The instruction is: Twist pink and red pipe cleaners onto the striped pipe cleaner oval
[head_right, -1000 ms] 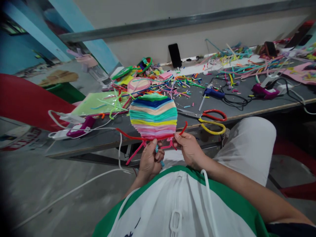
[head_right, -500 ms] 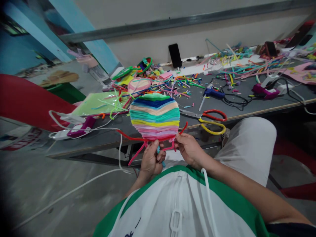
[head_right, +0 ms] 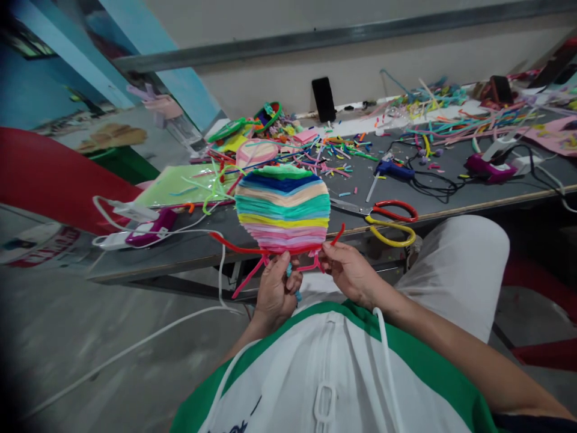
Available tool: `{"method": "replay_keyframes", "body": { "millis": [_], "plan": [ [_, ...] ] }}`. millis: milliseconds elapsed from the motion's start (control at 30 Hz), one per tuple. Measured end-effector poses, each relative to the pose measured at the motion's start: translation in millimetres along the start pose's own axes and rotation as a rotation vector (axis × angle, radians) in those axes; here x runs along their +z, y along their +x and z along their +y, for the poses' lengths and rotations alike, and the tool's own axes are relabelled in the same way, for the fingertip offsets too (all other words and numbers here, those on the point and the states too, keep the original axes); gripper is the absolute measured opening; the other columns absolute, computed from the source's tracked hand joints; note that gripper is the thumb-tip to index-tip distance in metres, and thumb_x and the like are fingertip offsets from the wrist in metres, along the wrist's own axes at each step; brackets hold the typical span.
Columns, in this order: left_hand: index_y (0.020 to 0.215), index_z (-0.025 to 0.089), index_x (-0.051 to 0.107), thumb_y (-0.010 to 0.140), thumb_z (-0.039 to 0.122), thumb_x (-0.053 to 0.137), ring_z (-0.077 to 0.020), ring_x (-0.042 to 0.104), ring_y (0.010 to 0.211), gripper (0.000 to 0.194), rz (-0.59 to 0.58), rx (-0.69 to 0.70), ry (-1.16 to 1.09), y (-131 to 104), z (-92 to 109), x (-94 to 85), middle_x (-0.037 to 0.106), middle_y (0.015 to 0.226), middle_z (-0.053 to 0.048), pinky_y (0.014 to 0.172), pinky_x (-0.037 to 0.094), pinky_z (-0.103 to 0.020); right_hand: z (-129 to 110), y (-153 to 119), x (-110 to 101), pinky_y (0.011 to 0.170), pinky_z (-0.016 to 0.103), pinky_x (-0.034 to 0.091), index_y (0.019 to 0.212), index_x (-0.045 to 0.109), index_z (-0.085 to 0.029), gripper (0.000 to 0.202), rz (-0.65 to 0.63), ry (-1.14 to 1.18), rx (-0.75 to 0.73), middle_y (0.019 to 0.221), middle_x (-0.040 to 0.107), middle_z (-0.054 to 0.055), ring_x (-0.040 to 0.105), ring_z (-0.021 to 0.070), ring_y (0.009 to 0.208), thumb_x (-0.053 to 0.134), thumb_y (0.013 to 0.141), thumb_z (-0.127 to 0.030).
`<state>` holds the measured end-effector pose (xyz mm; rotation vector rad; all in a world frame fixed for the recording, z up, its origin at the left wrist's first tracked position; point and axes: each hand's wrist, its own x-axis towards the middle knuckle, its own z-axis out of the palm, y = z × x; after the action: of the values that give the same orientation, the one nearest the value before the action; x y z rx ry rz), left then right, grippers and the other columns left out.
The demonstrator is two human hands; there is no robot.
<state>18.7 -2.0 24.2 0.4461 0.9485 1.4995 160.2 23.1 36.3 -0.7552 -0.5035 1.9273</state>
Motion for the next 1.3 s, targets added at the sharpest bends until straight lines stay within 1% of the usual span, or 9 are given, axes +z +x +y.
{"method": "replay_keyframes", "body": {
  "millis": [133,300,400,667,833,933,1067,1233,1300],
  "plan": [
    [0.073,0.016,0.048,0.070,0.034,0.073,0.0007,0.033,0.031,0.031,0.008,-0.001,0.011,0.1,-0.7,0.3,0.061,0.062,0.002,0.034,0.022,-0.014,-0.2,0.4,-0.1,0.054,0.022,0.032,0.064,0.063,-0.014,0.018,-0.002,-0.048,-0.010,0.060,0.055,-0.003,0.043,0.0064,0.053,0.077,0.066,-0.025],
    [0.072,0.017,0.047,0.069,0.034,0.074,0.0006,0.033,0.032,0.032,0.023,-0.003,0.003,0.5,-1.6,0.1,0.060,0.062,0.003,0.034,0.021,-0.014,1.5,4.0,-4.1,0.053,0.023,0.029,0.063,0.062,-0.015,0.019,-0.056,-0.036,-0.014,0.060,0.052,-0.003,0.040,0.0064,0.053,0.078,0.065,-0.026],
    [0.074,0.018,0.047,0.068,0.034,0.074,0.0005,0.032,0.032,0.032,0.028,-0.007,-0.005,0.7,-1.5,-0.3,0.060,0.062,0.003,0.034,0.021,-0.014,1.4,3.5,-6.9,0.054,0.023,0.029,0.064,0.064,-0.015,0.018,-0.059,-0.075,-0.070,0.060,0.051,-0.003,0.039,0.0071,0.054,0.077,0.066,-0.027],
    [0.072,0.017,0.047,0.070,0.033,0.073,0.0007,0.032,0.031,0.030,0.015,-0.008,-0.002,1.8,-3.8,0.4,0.061,0.064,0.002,0.033,0.021,-0.014,-2.9,-3.1,-4.1,0.054,0.025,0.029,0.065,0.065,-0.016,0.026,0.061,-0.264,-0.204,0.058,0.054,-0.001,0.040,0.0093,0.053,0.075,0.067,-0.040],
    [0.072,0.016,0.048,0.069,0.033,0.073,0.0010,0.031,0.031,0.030,0.011,-0.022,0.004,1.4,-4.2,0.6,0.061,0.064,0.002,0.033,0.020,-0.014,-1.4,-2.0,-3.9,0.055,0.026,0.030,0.062,0.061,-0.016,0.028,0.122,-0.341,-0.276,0.053,0.052,-0.002,0.042,0.0102,0.053,0.071,0.071,-0.041],
    [0.071,0.016,0.048,0.069,0.033,0.073,0.0012,0.032,0.032,0.030,0.011,-0.026,0.001,0.4,-3.4,1.0,0.061,0.065,0.002,0.033,0.020,-0.014,0.8,-1.8,-4.2,0.055,0.025,0.030,0.063,0.060,-0.016,0.029,0.111,-0.292,-0.239,0.053,0.051,-0.003,0.042,0.0099,0.053,0.071,0.071,-0.041],
    [0.071,0.015,0.050,0.070,0.033,0.072,0.0015,0.032,0.032,0.029,0.002,-0.027,0.006,-1.2,-3.2,1.5,0.061,0.065,0.002,0.033,0.020,-0.015,2.9,-0.7,-4.3,0.052,0.024,0.029,0.066,0.061,-0.015,0.025,0.034,-0.158,-0.169,0.059,0.052,-0.003,0.039,0.0079,0.051,0.074,0.069,-0.037],
    [0.070,0.014,0.053,0.070,0.035,0.073,0.0014,0.031,0.031,0.029,-0.070,-0.017,0.019,-2.1,-4.5,2.5,0.061,0.064,0.002,0.033,0.020,-0.016,1.2,3.7,-7.1,0.053,0.024,0.033,0.064,0.059,-0.016,0.021,0.027,-0.060,0.043,0.059,0.054,-0.003,0.041,0.0077,0.050,0.076,0.062,-0.027],
    [0.071,0.014,0.054,0.069,0.036,0.073,0.0013,0.031,0.031,0.029,-0.080,-0.019,0.021,-1.6,-4.8,3.4,0.061,0.065,0.002,0.033,0.020,-0.016,-1.2,4.2,-6.5,0.054,0.024,0.035,0.064,0.059,-0.016,0.020,0.033,-0.101,0.059,0.060,0.055,-0.003,0.043,0.0081,0.051,0.075,0.062,-0.026]
  ]
}}
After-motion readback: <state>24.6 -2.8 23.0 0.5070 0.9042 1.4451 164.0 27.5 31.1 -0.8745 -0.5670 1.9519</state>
